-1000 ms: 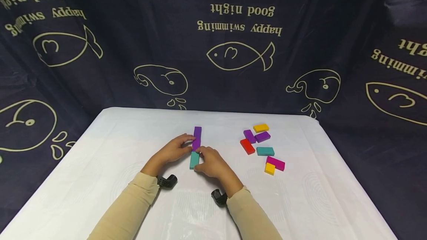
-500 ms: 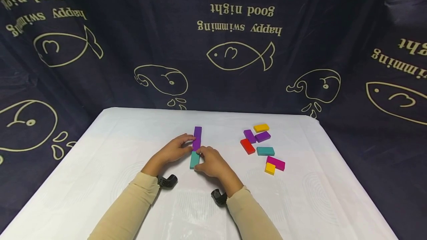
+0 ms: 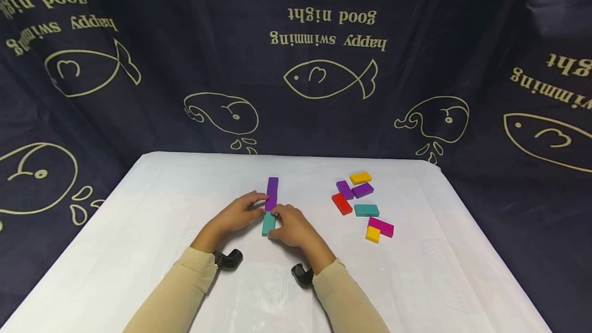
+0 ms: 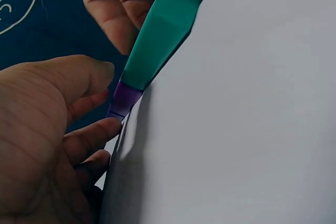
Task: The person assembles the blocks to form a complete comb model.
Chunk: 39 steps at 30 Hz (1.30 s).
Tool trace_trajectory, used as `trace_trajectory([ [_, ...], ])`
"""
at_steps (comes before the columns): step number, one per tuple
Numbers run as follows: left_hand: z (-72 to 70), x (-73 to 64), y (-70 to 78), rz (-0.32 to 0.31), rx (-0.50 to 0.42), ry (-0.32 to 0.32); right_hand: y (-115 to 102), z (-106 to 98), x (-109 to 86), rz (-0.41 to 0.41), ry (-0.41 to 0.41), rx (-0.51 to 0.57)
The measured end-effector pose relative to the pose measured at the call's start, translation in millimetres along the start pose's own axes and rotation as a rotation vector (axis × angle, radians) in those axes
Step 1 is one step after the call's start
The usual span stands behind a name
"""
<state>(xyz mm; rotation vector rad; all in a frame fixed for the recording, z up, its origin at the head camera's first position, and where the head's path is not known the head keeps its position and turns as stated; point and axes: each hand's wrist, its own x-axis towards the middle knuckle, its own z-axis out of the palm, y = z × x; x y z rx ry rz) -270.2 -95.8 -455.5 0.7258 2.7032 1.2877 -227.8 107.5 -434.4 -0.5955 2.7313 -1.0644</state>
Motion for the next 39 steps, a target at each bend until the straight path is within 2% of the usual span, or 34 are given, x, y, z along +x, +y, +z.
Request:
trace_trajectory([
  [8,5.0,-20.4,8.7,-0.036,-0.043,-0.013,1.6,-0.1,-0.7,-0.021,0.001,0.008],
  [13,8.9,-28.0,12.2,-0.03,-0.073,0.003,2.1,-1.2,-1.2,-0.028,0.008,0.016],
  [22,14.6,-32.3,9.2,-0.005,-0.043,0.069,0.0,-0.6,-1.2,-0.032,0.0,0.021],
  [39,17.6,-31.9,7.8,0.024,0.0,0.07,1.1,-1.4,-2.3,-0.044,0.004,0.01],
])
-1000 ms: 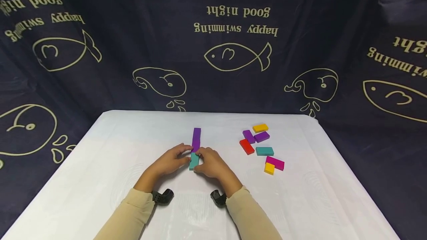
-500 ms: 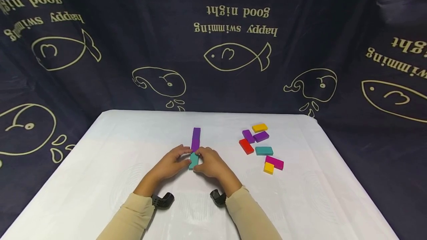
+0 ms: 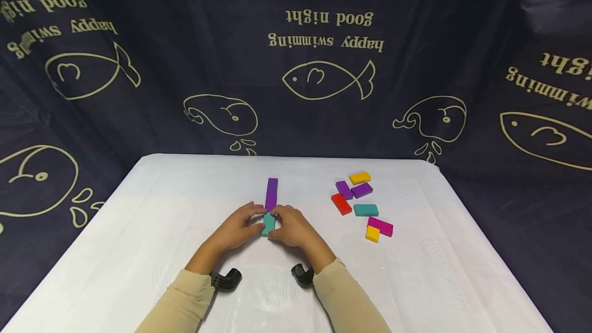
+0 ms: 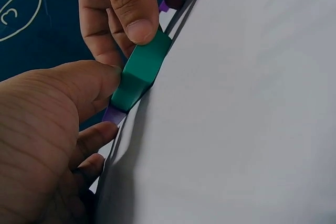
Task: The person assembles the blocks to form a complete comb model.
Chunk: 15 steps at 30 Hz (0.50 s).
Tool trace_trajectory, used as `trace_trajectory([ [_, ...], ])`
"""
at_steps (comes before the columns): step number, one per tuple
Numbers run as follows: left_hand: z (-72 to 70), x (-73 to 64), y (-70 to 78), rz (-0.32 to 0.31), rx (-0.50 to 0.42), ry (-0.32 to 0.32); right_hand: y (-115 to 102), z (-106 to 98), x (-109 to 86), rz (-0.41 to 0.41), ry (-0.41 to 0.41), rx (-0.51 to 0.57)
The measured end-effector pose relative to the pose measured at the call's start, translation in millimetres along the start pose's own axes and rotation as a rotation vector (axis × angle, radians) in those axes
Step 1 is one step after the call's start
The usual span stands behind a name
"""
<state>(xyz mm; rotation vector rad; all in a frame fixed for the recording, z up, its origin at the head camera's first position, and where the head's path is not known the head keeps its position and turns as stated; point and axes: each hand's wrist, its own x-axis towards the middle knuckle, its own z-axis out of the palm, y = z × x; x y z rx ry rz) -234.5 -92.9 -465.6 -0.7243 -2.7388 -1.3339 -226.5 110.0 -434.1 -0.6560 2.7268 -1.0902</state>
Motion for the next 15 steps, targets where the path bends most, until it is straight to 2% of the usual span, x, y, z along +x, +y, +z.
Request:
trace_trajectory([
  [8,0.0,0.4,-0.1,0.01,0.006,0.003,2.1,-7.0,-2.0,0.048,-0.032,0.061],
  [15,1.1,-1.2,1.4,-0.008,-0.012,0.008,8.0,-21.7,-13.1,0.019,-0.026,0.051],
])
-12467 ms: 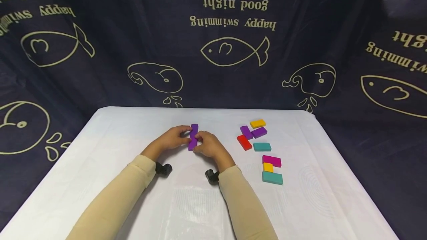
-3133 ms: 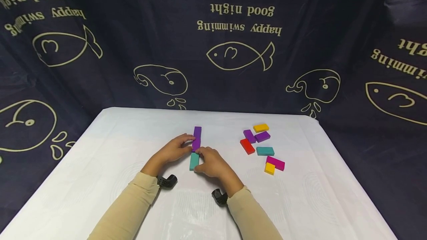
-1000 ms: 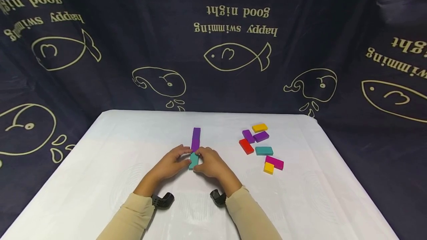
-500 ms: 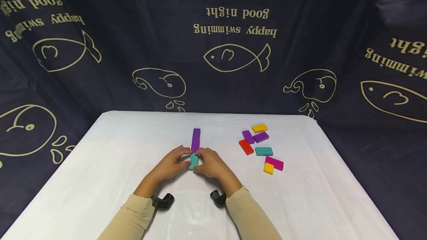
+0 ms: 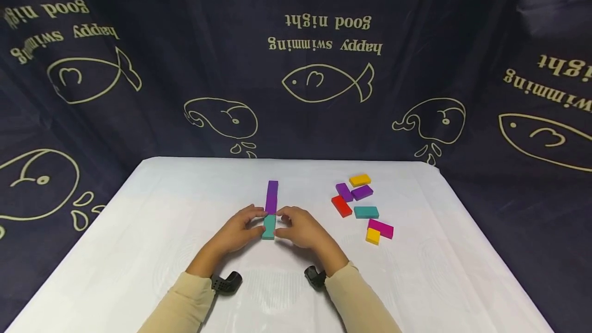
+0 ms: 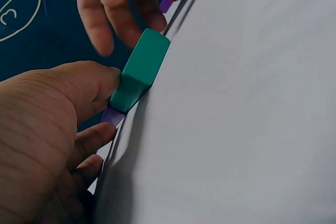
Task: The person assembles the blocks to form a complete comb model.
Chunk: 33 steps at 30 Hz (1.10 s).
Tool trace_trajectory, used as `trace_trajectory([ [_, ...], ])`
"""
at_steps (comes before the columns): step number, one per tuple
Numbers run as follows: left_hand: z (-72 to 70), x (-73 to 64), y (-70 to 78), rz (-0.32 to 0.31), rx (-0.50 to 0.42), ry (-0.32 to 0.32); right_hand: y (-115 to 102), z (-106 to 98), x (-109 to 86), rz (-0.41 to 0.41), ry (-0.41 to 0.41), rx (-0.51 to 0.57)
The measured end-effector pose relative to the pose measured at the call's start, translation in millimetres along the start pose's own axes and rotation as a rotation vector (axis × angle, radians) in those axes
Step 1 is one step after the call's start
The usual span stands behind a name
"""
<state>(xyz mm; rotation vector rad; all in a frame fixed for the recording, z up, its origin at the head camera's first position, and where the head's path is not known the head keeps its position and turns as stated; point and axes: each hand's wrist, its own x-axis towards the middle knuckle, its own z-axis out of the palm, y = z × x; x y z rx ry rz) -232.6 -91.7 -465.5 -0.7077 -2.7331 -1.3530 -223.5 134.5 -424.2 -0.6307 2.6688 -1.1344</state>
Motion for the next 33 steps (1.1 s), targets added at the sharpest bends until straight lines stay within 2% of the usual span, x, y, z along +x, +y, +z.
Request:
trace_trajectory([
  [9,2.2,-4.7,0.6,-0.017,-0.008,0.008,13.1,-38.7,-36.0,0.028,0.079,-0.021],
  [15,2.6,-5.7,-0.6,-0.005,0.001,0.003,36.6,-74.9,-67.3,0.045,0.139,-0.041],
  [19,2.5,-5.1,-0.3,-0.01,0.001,0.005,50.5,-93.5,-86.6,0.098,0.179,-0.08],
  [26,0.5,-3.6,1.4,-0.013,-0.011,0.007,66.0,-107.0,-110.4,0.18,0.21,-0.102],
  [33,-0.4,-1.6,2.6,-0.013,0.0,0.004,80.5,-109.4,-120.0,0.171,0.24,-0.142],
])
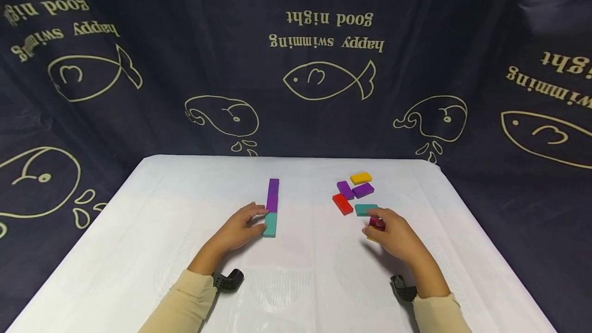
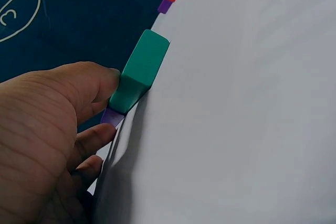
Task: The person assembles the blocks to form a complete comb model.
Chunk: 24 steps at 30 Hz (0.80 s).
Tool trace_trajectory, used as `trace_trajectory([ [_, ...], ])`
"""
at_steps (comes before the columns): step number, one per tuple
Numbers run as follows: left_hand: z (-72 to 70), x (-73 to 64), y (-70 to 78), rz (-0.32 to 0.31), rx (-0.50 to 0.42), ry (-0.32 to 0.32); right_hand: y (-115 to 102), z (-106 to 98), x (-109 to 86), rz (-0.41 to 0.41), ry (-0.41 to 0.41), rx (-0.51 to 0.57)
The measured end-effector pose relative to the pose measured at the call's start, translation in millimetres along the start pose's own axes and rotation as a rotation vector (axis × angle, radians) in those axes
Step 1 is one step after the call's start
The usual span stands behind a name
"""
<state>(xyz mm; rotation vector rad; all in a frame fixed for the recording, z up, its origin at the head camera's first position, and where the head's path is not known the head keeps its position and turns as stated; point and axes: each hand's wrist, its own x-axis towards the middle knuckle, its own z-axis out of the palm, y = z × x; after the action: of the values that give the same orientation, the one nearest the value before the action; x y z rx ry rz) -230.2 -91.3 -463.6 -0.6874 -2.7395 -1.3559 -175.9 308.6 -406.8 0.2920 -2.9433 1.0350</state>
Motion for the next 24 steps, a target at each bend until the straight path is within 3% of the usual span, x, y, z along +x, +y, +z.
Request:
trace_trajectory([
  [24,0.1,0.7,-2.0,-0.021,0.021,-0.005,10.9,7.8,-5.0,0.002,-0.01,-0.027],
])
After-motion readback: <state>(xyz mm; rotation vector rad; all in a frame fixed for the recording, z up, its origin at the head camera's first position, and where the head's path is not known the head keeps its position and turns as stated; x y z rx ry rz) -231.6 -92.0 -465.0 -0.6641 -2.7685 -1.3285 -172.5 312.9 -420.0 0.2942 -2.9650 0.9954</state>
